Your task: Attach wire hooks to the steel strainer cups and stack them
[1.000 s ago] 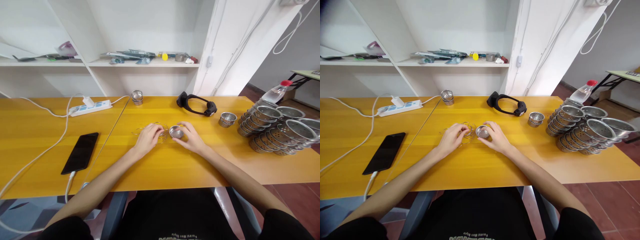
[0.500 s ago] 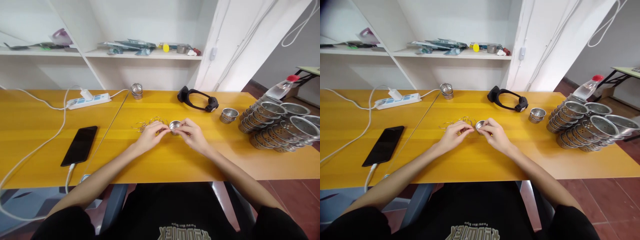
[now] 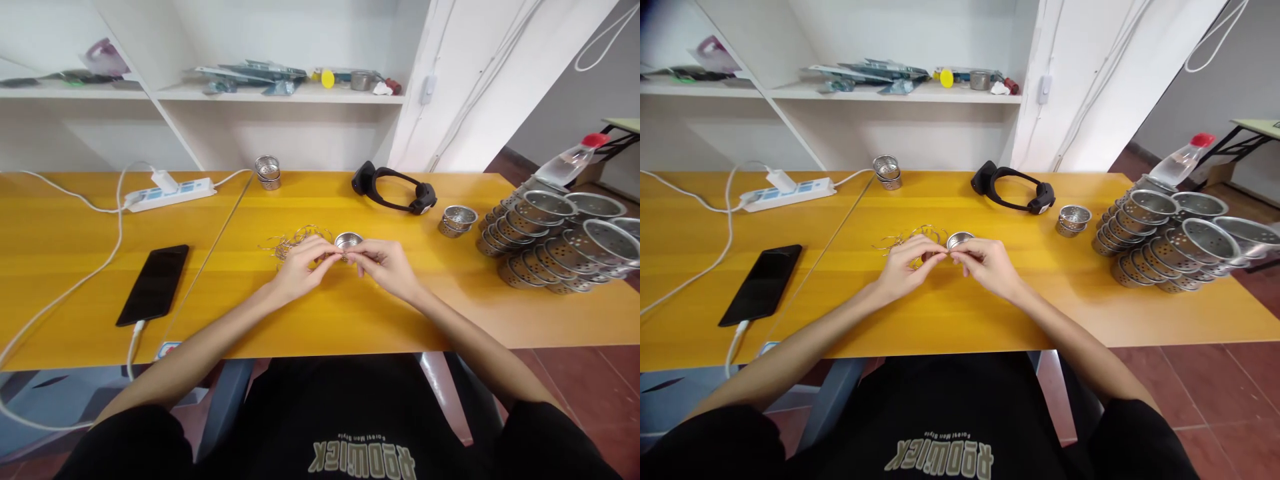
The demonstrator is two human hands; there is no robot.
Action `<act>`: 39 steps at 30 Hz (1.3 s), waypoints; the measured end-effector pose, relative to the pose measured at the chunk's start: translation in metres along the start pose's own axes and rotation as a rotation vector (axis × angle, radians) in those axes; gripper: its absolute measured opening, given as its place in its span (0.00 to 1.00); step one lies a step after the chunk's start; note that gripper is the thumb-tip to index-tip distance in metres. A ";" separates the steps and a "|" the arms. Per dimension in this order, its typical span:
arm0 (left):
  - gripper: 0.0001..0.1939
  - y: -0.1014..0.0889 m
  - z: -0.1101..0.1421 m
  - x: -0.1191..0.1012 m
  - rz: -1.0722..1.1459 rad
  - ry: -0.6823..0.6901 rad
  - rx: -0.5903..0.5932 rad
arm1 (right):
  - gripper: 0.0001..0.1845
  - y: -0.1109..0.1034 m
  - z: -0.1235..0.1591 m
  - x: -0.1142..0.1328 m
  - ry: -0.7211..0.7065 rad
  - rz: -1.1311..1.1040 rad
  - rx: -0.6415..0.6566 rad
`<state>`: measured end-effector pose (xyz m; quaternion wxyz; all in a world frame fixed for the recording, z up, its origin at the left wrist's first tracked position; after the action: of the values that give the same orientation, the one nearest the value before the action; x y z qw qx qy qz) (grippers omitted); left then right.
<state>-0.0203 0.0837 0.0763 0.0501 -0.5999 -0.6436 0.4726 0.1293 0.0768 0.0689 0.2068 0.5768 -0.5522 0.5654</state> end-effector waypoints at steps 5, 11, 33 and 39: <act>0.33 0.017 -0.007 0.017 -0.125 -0.175 0.076 | 0.20 -0.043 -0.001 -0.005 0.079 -0.153 -0.170; 0.52 0.061 -0.026 0.058 -0.032 -0.297 0.248 | 0.24 -0.070 0.001 -0.022 0.123 -0.203 -0.298; 0.31 0.012 -0.007 0.018 0.041 -0.113 -0.064 | 0.23 -0.005 -0.003 -0.015 0.096 -0.745 -0.005; 0.30 0.015 -0.004 0.022 0.133 -0.139 -0.036 | 0.25 0.014 -0.002 -0.009 0.084 -0.802 0.118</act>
<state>-0.0132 0.1011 0.0571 -0.0369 -0.6079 -0.6128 0.5036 0.1183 0.0781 0.0563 0.3998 0.7336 -0.2412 0.4938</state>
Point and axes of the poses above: each hand's wrist, its own z-axis away from the middle knuckle, its own y-axis out of the palm, x = y × z, the point moved 10 cm from there along -z, towards the middle knuckle, and after that the axes turned 11 degrees about x, right-handed, at the moved point
